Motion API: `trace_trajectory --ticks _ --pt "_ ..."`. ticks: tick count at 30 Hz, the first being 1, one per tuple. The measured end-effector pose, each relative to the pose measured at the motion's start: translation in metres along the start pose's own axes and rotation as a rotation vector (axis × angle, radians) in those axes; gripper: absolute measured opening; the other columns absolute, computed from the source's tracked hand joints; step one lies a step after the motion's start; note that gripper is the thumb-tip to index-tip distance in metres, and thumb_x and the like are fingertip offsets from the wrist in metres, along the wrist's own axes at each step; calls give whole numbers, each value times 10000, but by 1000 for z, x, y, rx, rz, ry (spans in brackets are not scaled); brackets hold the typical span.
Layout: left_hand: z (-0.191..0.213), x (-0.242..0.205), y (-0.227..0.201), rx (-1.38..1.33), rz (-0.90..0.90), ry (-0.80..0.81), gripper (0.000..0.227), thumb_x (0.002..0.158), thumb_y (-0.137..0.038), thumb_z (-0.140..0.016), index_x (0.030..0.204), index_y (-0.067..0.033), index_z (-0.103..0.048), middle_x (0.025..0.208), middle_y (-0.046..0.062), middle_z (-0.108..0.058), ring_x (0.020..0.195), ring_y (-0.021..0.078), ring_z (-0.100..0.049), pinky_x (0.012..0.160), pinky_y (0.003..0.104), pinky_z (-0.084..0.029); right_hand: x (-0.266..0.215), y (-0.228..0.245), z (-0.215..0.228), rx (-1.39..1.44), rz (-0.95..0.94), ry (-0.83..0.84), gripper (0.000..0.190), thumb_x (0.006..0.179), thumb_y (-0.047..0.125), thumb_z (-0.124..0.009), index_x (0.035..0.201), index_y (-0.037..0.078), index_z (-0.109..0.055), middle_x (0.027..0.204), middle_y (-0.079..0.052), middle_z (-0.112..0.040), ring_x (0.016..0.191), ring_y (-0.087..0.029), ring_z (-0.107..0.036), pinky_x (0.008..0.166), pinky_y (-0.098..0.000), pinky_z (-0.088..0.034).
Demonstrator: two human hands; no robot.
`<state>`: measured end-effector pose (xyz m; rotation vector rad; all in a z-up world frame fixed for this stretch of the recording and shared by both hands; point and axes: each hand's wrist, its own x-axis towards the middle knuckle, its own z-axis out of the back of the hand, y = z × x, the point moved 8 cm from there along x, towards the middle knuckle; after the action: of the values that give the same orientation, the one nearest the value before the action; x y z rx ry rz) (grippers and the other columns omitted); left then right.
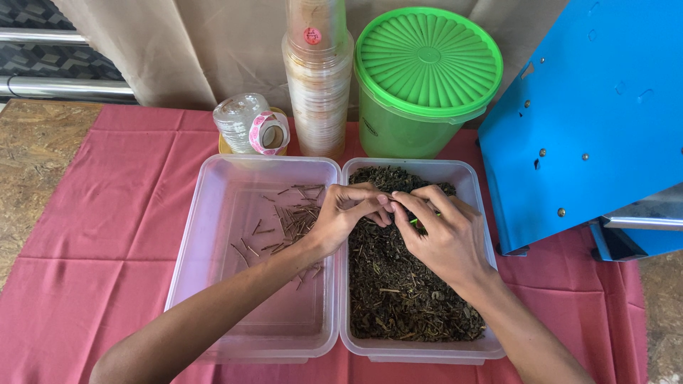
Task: Sorting tea leaves by manually removing stems and sifting with a spoon.
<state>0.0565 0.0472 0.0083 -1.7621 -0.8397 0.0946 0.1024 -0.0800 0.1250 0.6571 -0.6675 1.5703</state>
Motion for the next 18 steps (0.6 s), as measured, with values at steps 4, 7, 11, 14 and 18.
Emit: trace_trajectory --ticks 4,7,11,14,18 --pt "-2 -1 -5 -9 4 -7 141 957 -24 -664 960 47 -786 761 171 -689 680 232 -721 651 378 -665 -1 1 1 17 -17 -9 43 904 91 -746 913 133 -745 808 22 -631 566 -101 -616 571 -229 -540" --pt "-4 0 -9 -23 -23 6 135 960 5 -660 1001 57 -777 777 166 -697 673 229 -728 636 365 -657 1 1 3 83 -34 -31 70 896 34 -742 908 102 -750 786 -12 -621 569 -142 -613 549 -247 -546" --pt "-3 0 -9 2 -48 15 132 958 19 -662 1006 54 -780 778 158 -701 673 218 -728 626 351 -656 1 1 3 103 -49 -35 85 898 16 -734 921 98 -743 790 -8 -627 586 -144 -625 538 -240 -542" --pt "-3 0 -9 20 -64 20 116 947 17 -684 997 50 -784 776 161 -704 676 220 -734 618 343 -654 0 0 1 106 -57 -36 87 902 15 -731 924 99 -739 796 -9 -632 596 -145 -629 535 -242 -544" --pt "-4 3 -8 33 -66 44 110 934 19 -706 1008 53 -778 799 189 -715 664 241 -740 602 343 -656 -1 -2 -1 59 -51 11 78 894 55 -737 907 132 -735 817 15 -645 557 -124 -624 502 -239 -530"
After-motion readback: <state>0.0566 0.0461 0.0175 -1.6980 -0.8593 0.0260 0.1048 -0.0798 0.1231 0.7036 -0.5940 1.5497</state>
